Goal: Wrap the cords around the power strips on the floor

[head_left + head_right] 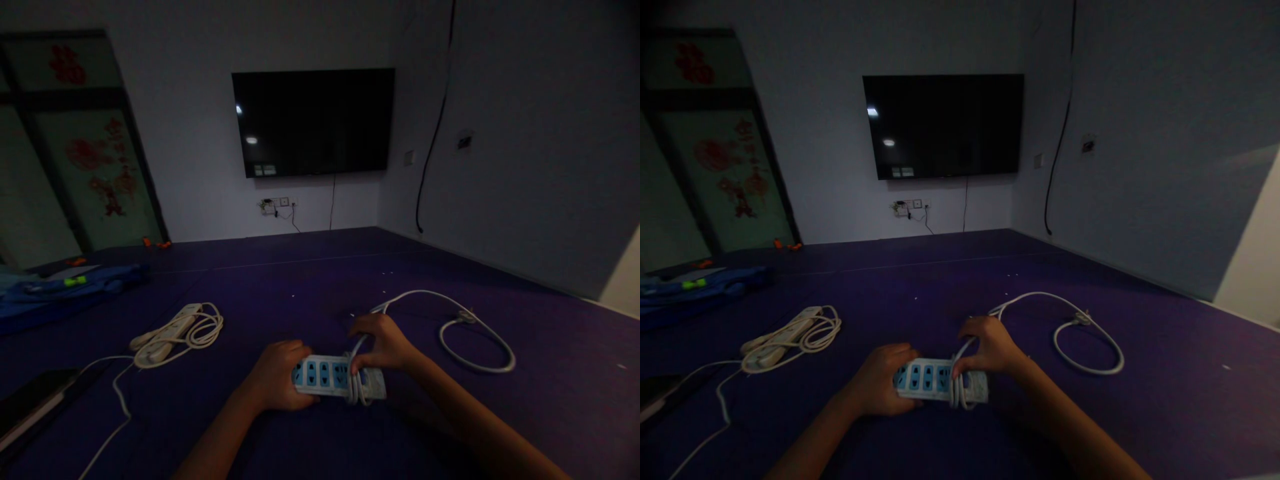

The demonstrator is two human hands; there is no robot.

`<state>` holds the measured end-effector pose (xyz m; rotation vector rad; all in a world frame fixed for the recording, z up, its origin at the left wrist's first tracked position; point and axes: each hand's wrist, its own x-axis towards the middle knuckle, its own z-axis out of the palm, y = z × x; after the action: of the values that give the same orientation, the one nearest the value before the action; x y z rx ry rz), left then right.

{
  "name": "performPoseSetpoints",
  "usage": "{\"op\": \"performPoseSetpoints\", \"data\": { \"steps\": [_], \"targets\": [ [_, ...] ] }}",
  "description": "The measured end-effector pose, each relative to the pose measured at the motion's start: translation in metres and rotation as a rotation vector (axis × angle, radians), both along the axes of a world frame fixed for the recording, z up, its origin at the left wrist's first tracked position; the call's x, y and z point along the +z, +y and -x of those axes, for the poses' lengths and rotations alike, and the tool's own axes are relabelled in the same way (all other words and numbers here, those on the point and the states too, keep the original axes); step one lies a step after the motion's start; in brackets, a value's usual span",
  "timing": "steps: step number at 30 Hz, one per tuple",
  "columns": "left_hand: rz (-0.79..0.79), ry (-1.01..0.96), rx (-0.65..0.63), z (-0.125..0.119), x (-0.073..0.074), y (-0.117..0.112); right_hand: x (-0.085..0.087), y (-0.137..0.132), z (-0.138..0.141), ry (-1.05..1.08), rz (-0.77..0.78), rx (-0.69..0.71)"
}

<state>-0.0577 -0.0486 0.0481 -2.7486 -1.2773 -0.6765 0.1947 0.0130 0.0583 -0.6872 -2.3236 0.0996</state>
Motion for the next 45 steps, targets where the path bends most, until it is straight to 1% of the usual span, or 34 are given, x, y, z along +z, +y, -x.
{"op": "performPoseSetpoints", "data": {
  "steps": [4,8,13,17,19,26,30,36,40,42,45],
  "targets": [
    [0.036,-0.009,-0.045,-0.002,0.001,-0.001,-0.003,0.003,0.002,0.032,0.222,0.038],
    [0.08,-0.071,-0.096,-0.006,0.0,-0.002,-0.008,0.007,0.0,0.055,0.44,0.072],
    [0.105,-0.175,-0.143,-0.01,-0.004,-0.002,-0.014,0.014,-0.001,0.112,0.641,0.176],
    [0.122,-0.201,-0.182,-0.013,-0.005,-0.004,-0.017,0.016,0.001,0.118,0.845,0.257],
    [0.114,-0.216,-0.19,-0.014,-0.006,-0.004,-0.017,0.017,0.002,0.134,0.907,0.283],
    [0.078,-0.268,-0.198,-0.015,-0.005,-0.006,-0.019,0.02,0.004,0.21,0.98,0.333],
    [0.043,-0.308,-0.199,-0.016,-0.005,-0.008,-0.021,0.022,0.006,0.245,0.953,0.348],
    [-0.085,-0.351,-0.153,-0.019,-0.008,-0.013,-0.024,0.025,0.008,0.281,0.887,0.355],
    [-0.165,-0.385,-0.133,-0.02,-0.011,-0.014,-0.026,0.027,0.009,0.317,0.883,0.357],
    [-0.168,-0.407,-0.142,-0.021,-0.012,-0.015,-0.028,0.027,0.009,0.33,0.891,0.369],
    [-0.117,-0.447,-0.182,-0.024,-0.012,-0.017,-0.027,0.026,0.012,0.351,0.918,0.418]
  ]
}}
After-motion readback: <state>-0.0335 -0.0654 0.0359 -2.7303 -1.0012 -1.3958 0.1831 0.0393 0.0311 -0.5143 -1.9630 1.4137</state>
